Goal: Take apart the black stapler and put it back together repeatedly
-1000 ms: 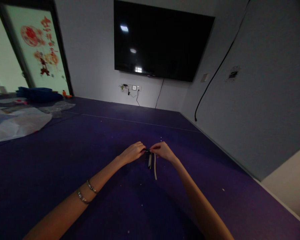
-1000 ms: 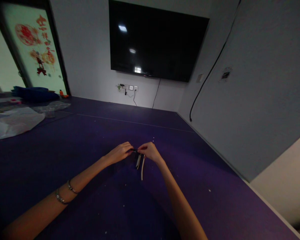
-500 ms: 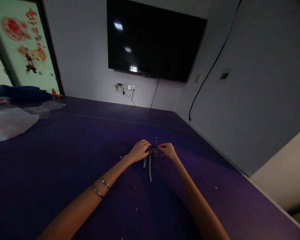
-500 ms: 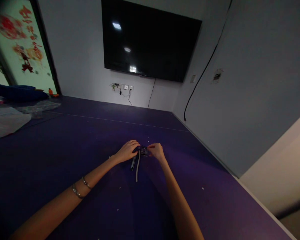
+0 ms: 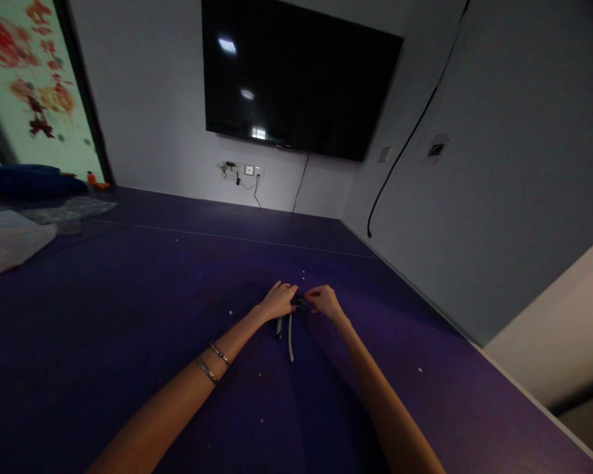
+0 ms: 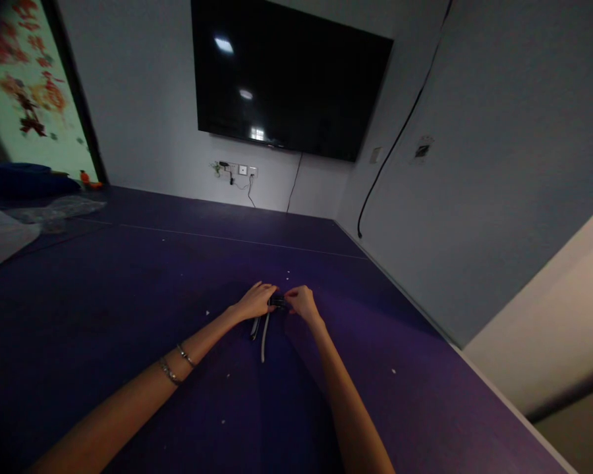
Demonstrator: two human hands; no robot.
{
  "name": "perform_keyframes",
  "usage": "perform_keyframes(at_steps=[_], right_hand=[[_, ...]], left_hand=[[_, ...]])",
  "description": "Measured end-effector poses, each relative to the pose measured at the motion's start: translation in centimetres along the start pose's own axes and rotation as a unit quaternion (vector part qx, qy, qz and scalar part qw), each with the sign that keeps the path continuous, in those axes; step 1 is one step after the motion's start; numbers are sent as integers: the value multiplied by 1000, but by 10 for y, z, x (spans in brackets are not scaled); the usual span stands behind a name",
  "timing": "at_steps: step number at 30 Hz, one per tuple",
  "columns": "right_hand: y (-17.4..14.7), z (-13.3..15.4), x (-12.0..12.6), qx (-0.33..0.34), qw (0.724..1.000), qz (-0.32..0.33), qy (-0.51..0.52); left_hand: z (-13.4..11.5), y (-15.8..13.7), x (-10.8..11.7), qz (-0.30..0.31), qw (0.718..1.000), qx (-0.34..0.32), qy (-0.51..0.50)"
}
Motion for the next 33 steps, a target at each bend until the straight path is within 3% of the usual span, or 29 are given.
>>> perform_keyframes(at_steps=[33], right_hand=[[-5,3,-2,4,998,27,-62]], left_hand=[[-7,-3,4,-7,1000,-21,16]])
Point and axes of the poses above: each hand's wrist, its own y-axis towards the middle knuckle, its own x-axis out of the back of the hand, z = x × y, the point moved 3 cm from there along y, towards the middle knuckle, and after that the axes turned 3 degrees about -x, right-handed, at the moved point
